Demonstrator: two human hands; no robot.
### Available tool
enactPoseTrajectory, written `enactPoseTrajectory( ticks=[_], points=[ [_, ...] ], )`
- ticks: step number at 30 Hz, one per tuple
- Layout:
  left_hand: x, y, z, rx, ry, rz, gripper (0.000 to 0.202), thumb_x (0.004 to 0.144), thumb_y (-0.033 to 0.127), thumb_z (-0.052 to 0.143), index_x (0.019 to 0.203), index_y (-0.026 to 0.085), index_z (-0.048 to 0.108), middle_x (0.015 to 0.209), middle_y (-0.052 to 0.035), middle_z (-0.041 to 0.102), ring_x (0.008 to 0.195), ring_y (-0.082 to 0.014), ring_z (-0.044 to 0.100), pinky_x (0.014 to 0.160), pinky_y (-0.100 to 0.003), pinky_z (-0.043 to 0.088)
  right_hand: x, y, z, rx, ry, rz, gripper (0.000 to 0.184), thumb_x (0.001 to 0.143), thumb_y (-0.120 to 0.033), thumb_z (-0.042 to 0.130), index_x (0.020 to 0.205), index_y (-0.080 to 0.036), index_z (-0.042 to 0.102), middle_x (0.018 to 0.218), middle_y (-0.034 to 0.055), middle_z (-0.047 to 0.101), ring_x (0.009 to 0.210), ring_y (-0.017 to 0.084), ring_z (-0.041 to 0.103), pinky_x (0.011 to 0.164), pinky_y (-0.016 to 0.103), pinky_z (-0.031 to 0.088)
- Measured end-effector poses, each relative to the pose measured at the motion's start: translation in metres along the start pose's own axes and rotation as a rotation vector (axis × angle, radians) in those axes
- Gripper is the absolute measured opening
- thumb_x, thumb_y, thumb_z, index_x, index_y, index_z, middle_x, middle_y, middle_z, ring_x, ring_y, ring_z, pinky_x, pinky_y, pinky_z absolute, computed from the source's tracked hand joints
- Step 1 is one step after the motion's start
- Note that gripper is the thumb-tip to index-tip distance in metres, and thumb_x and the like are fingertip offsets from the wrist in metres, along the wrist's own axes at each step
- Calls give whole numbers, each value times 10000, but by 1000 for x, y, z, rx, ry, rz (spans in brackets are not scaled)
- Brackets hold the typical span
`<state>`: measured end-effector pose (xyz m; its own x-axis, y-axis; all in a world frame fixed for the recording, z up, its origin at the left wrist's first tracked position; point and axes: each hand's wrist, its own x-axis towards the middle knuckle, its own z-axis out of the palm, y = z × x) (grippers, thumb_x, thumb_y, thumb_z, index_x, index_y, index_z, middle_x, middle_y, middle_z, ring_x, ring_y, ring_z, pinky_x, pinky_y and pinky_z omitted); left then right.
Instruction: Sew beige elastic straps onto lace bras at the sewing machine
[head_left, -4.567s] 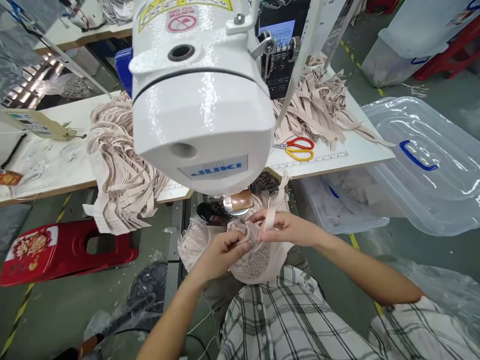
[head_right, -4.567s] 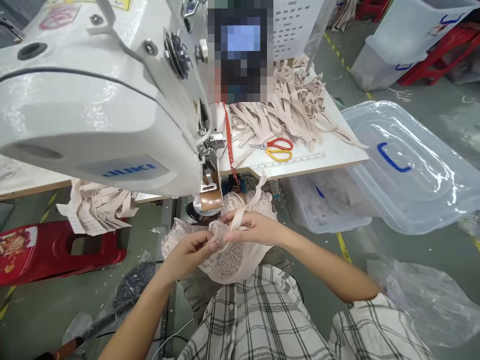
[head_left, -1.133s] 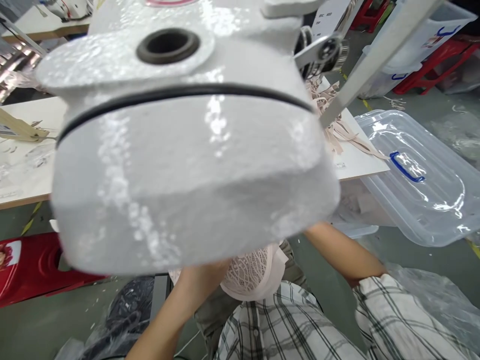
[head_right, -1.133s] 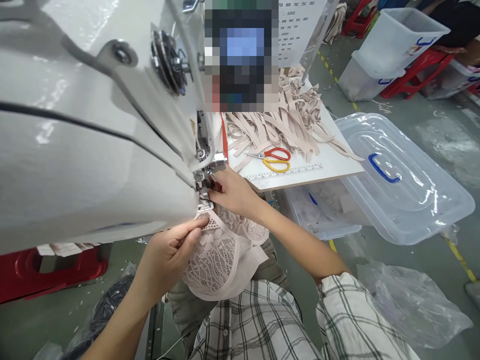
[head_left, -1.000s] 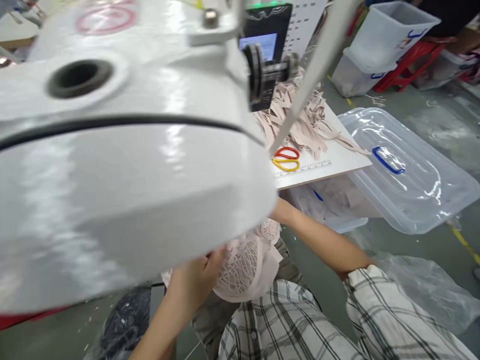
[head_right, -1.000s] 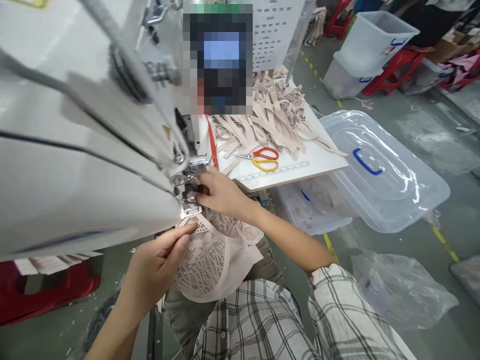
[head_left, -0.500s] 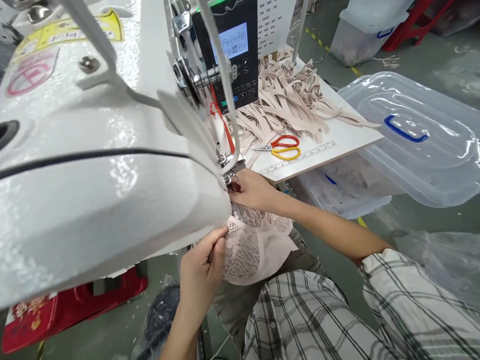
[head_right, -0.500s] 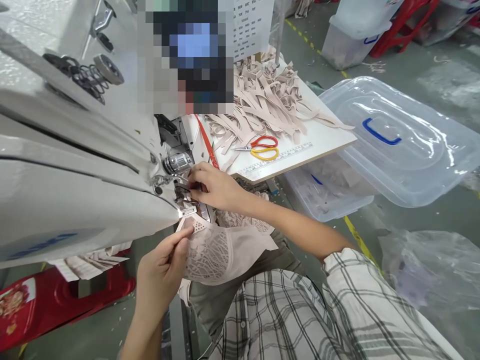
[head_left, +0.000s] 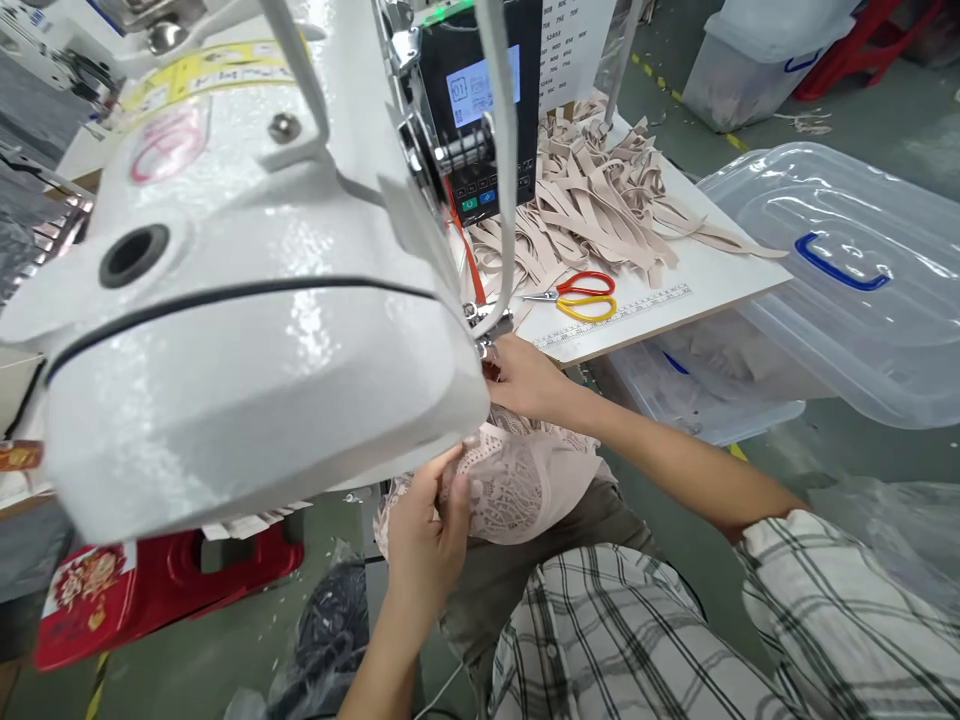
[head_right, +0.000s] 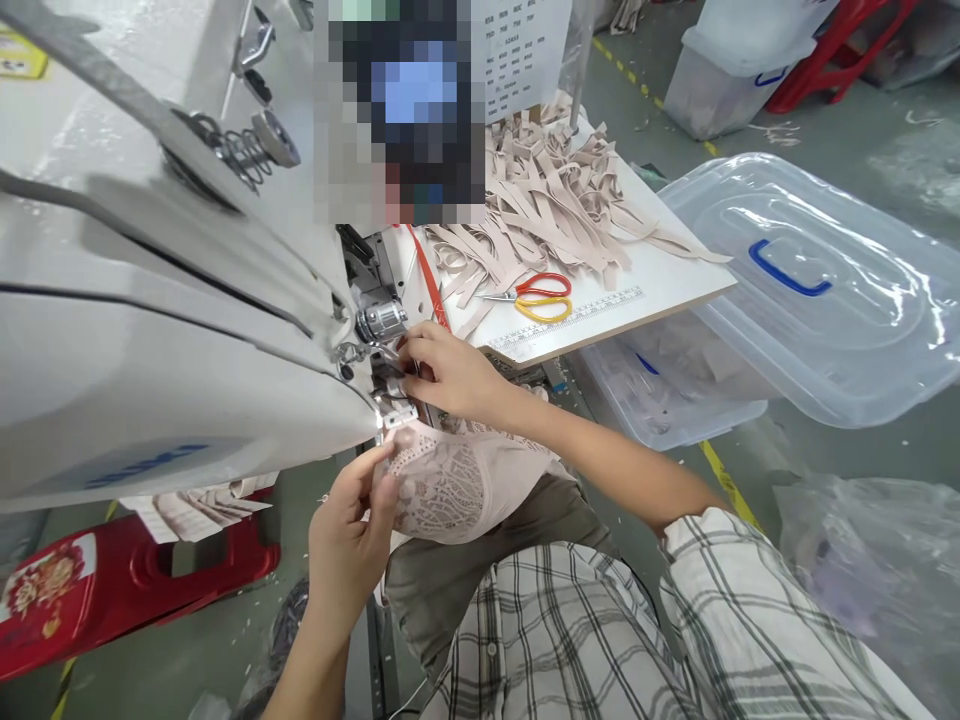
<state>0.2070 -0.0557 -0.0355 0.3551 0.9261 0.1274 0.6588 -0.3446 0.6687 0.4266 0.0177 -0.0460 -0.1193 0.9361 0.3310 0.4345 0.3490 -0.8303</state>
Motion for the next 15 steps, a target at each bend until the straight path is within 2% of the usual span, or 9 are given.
enactPoseTrajectory(
  ticks=[2, 4, 7, 9, 11, 15],
  points=[
    [-4, -4, 4, -32, 48, -63, 370, 987, 438, 495, 1252, 199, 593, 877, -59, 730, 656, -170, 693, 536, -243, 534, 1, 0, 0, 0, -1, 10, 82, 809, -178, 625, 850, -178, 553, 951, 37, 557, 710, 130, 519, 687, 280, 437],
    [-6, -3, 8, -28, 107, -74, 356, 994, 423, 487, 1245, 181, 556, 917, -76, 696, 721, -178, 693, 560, -251, 538, 1, -1, -1, -28, -3, 19, 82, 802, -183, 627, 823, -184, 548, 938, 40, 550, 728, 148, 529, 685, 294, 445],
    [-7, 5, 15, 154, 277, 132, 293, 983, 353, 515, 1206, 167, 554, 1068, -136, 645, 985, -241, 656, 775, -344, 546, -1, -3, 0, -61, 17, 33, 54, 800, -192, 616, 795, -201, 563, 874, 40, 555, 769, 187, 546, 696, 321, 472],
    [-8, 15, 23, 290, 346, 278, 311, 970, 308, 536, 1236, 147, 549, 1173, -179, 609, 1130, -287, 582, 929, -420, 475, -2, -5, 0, -46, 34, 52, 32, 801, -188, 606, 805, -214, 587, 853, 39, 569, 768, 198, 551, 696, 336, 495],
    [-8, 26, 31, 368, 326, 322, 371, 970, 298, 538, 1293, 115, 537, 1244, -207, 583, 1179, -310, 541, 1007, -454, 396, -4, -8, 1, -19, 45, 76, 47, 801, -179, 601, 813, -225, 598, 867, 38, 582, 768, 201, 559, 699, 346, 514],
    [-10, 36, 42, 474, 295, 284, 461, 966, 373, 547, 1329, 89, 557, 1283, -218, 575, 1175, -346, 512, 1017, -464, 339, -7, -13, 4, -7, 65, 113, 81, 797, -154, 582, 781, -233, 574, 889, 37, 584, 785, 203, 567, 724, 360, 536]
  ],
)
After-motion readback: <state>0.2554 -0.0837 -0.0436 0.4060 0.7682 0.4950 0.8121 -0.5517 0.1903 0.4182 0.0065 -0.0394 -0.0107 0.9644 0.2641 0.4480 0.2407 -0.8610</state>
